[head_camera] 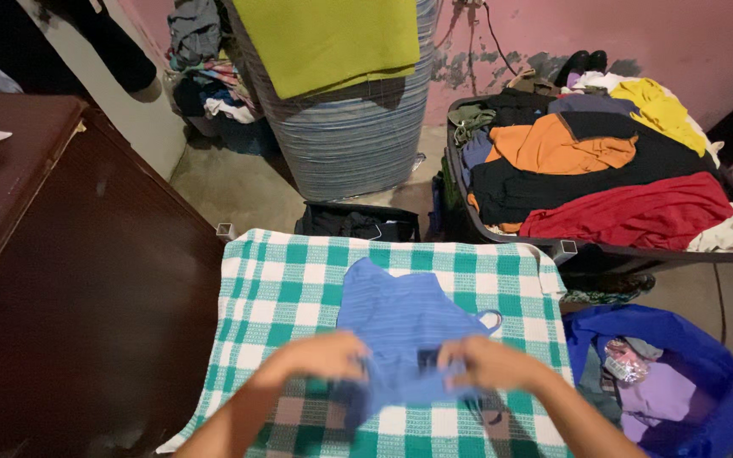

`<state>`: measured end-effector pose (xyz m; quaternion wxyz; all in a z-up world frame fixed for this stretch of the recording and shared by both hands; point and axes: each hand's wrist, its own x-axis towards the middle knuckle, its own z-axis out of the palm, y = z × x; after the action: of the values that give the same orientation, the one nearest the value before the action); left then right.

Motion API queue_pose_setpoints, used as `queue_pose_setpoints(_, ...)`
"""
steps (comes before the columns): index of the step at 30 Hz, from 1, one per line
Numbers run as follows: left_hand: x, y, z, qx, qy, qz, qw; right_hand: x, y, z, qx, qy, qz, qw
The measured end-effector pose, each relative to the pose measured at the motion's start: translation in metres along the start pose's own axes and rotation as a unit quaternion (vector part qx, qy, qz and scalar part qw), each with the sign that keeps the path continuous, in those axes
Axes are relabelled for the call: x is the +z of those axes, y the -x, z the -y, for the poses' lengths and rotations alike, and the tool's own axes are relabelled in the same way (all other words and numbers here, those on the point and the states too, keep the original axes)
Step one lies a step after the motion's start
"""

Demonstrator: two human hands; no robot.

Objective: The person picks up clothing items from a basket, folds each item by hand on a table, and stacks them on top of a dresser.

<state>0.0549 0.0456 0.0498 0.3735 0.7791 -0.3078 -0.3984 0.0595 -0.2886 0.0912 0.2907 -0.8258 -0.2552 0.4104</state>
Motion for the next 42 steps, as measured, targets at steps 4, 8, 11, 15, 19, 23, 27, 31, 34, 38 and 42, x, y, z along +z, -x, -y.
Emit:
queue_pose_setpoints(4, -0.044, -0.053, 0.058, -0.115, -0.003, -0.29, 0.95, -0.04, -0.046, -0.021, 0.097, -0.107, -0.192, 0.971)
queue_pose_setpoints(8, -0.057, -0.103, 0.089, -0.169, -0.024, -0.464, 0.869, -0.036, -0.123, -0.077, 0.05, -0.053, -0.334, 0.94)
queue_pose_setpoints(11, -0.048, -0.115, 0.071, -0.207, -0.144, -0.534, 0.807, -0.021, -0.162, -0.12, -0.027, 0.023, -0.418, 0.908)
queue_pose_setpoints(15, -0.04, -0.116, 0.034, -0.116, -0.125, -0.524, 0.834, -0.027, -0.172, -0.127, -0.068, 0.016, -0.409, 0.91)
queue_pose_setpoints(19, -0.039, -0.131, 0.019, 0.004, -0.169, -0.415, 0.894, -0.035, -0.159, -0.103, -0.035, 0.103, -0.337, 0.935)
queue_pose_setpoints(23, -0.035, -0.149, 0.019, -0.052, -0.211, -0.297, 0.93, -0.034, -0.153, -0.093, -0.075, 0.093, -0.364, 0.924)
queue_pose_setpoints(27, -0.035, -0.162, 0.032, -0.038, -0.236, -0.294, 0.925, -0.032, -0.153, -0.095, -0.127, 0.103, -0.384, 0.909)
queue_pose_setpoints(31, -0.039, -0.17, 0.042, -0.043, -0.289, -0.28, 0.915, -0.033, -0.151, -0.09, -0.136, 0.122, -0.387, 0.904)
queue_pose_setpoints(34, -0.041, -0.171, 0.04, -0.06, -0.306, -0.263, 0.913, -0.034, -0.143, -0.076, -0.078, 0.12, -0.358, 0.923)
queue_pose_setpoints(38, -0.048, -0.159, 0.026, -0.012, -0.288, -0.241, 0.927, -0.042, -0.126, -0.049, -0.057, 0.126, -0.346, 0.928)
queue_pose_setpoints(42, -0.066, -0.132, 0.0, -0.076, -0.373, -0.128, 0.916, -0.059, -0.087, -0.021, -0.128, 0.058, -0.315, 0.939)
